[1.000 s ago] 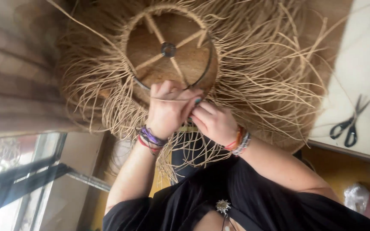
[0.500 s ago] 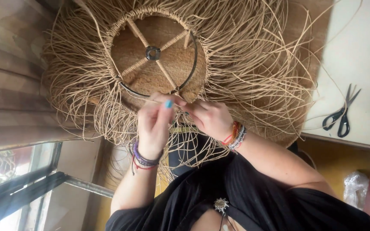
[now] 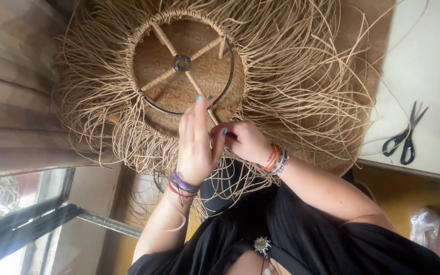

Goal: Assembling a wicker lampshade by weaving straw strands through a metal frame and trimming them with scissors.

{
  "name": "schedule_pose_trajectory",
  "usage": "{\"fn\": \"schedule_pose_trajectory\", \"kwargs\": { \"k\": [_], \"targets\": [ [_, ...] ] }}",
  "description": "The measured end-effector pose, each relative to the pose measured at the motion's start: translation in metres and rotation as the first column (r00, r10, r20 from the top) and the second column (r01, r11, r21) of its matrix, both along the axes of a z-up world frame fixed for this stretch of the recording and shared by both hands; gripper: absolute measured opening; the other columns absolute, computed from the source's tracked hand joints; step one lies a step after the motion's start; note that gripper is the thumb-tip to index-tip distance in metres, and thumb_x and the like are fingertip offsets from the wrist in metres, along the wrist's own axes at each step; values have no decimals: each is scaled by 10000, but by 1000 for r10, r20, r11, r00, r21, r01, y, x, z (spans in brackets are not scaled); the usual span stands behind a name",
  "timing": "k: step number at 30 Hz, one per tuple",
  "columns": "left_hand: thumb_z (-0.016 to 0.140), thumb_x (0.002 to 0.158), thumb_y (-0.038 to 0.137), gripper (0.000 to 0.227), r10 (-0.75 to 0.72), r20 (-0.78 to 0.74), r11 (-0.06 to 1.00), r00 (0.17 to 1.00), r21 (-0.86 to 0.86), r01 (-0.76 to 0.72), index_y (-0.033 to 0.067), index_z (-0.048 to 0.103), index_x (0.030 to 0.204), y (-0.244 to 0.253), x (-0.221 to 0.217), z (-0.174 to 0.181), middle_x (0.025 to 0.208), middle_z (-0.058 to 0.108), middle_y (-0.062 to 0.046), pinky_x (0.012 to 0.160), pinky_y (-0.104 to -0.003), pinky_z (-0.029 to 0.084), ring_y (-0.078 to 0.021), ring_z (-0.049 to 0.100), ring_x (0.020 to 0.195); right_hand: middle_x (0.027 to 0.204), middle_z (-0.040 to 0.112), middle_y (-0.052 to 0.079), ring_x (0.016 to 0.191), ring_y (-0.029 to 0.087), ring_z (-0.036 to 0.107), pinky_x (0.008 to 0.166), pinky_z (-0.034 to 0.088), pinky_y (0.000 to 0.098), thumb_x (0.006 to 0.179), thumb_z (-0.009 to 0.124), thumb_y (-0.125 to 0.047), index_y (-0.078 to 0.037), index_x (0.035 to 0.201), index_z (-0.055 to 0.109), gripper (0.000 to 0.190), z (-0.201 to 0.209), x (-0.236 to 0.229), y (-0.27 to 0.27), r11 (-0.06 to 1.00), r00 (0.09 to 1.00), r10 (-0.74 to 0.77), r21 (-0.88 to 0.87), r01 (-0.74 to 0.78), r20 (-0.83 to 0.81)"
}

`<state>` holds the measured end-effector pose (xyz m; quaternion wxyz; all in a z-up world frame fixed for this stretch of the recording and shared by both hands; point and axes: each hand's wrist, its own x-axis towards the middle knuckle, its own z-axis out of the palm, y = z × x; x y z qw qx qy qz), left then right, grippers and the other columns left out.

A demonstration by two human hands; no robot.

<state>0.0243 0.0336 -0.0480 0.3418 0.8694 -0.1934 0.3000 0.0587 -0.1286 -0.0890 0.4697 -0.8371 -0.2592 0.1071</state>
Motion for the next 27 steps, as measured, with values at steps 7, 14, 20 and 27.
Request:
{"fn": "schedule_pose_trajectory", "kwargs": {
  "k": [7,14,20,27],
  "targets": [
    [623,930,16,507,-24,-32,990,999,-138,19,-87,506,1412,23,-41,-63,1207,667,-187,949,-470,545,-360,653,1094,525,510,-50,406,6,415,380,298,154,994,609,-37,-4,1157,721,200,5,-1,3,911,827,92,382,154,-554],
    [437,1049,427,247,774,-545,623,322,748,-230,307,647,995,143,-92,5,638,693,-88,493,-501,517,-391,690,592,953,719,21,454,25,359,374,313,177,1046,542,-81,1,1179,699,221,4,-1,-2,870,724,297,489,64,-623],
    [852,698,308,821,413,-555,887,722,424,-182,185,542,1449,97,-69,43,1265,708,-120,702,-559,591,-391,726,888,541,413,-66,440,-12,342,388,278,145,1036,531,-5,38,1207,667,222,-11,-11,16,774,614,316,571,273,-723],
    [751,923,271,303,-79,-81,995,994,-63,74,187,759,1214,53,-18,-47,979,674,-30,779,-365,590,-226,665,803,613,386,-58,487,-11,350,404,353,155,1040,499,-28,-15,1162,643,190,-38,-19,20,703,615,356,635,320,-704]
  ]
}}
